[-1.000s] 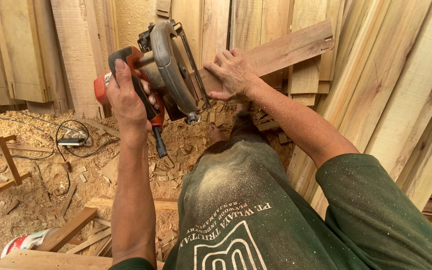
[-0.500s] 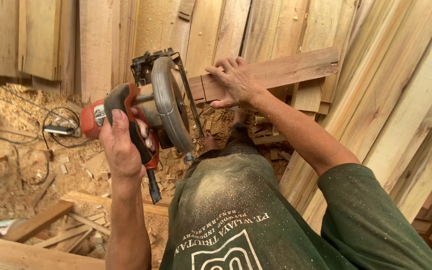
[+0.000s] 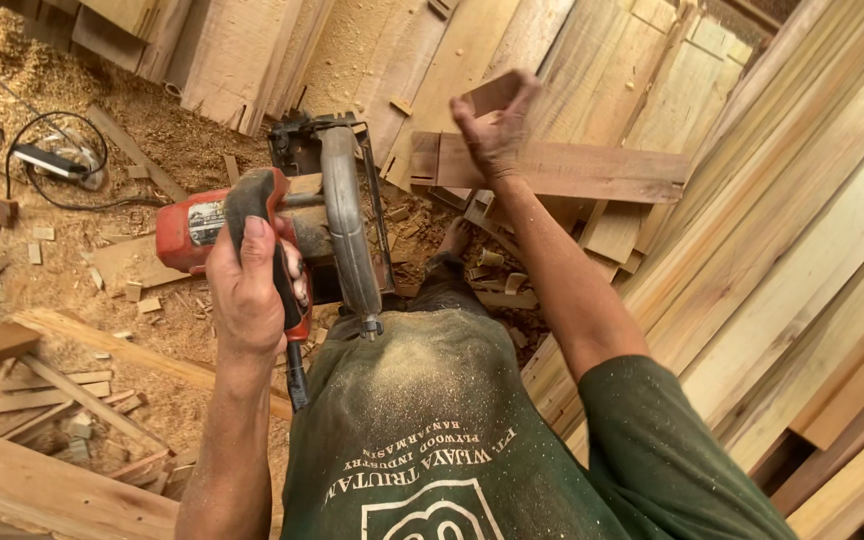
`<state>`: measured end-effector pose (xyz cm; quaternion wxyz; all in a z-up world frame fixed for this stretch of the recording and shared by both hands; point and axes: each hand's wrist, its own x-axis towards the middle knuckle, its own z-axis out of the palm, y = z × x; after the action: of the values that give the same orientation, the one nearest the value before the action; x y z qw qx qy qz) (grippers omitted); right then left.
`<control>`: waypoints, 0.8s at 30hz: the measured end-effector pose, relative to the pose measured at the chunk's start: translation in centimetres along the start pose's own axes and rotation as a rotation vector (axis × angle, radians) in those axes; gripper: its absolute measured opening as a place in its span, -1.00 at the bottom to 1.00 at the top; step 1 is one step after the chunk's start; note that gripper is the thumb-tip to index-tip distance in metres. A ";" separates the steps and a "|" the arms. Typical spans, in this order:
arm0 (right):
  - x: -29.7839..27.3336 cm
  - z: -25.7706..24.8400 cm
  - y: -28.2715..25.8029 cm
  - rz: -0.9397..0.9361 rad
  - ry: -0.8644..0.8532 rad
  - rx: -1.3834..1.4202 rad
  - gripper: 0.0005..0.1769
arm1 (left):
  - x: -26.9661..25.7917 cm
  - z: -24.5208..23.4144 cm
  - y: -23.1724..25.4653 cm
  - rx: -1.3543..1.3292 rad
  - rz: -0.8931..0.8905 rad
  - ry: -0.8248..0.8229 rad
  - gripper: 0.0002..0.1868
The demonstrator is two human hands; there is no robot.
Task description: The person uses a circular saw to cut several wooden planks into smaller pieces. They hold each plank with one hand and operate the saw with the other, cutting along marked lines and stacking the cut pieces.
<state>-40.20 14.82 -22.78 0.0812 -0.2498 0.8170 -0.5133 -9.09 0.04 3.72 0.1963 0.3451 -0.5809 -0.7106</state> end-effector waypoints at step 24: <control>-7.8 -13.9 1.4 -0.505 -0.134 -0.867 -0.32 | -1.4 0.9 0.5 -0.030 -0.072 -0.109 -0.53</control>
<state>-39.36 30.21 -18.60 -0.1042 -0.4828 0.8621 -0.1131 -8.88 1.46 4.64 0.1438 0.3237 -0.5670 -0.7437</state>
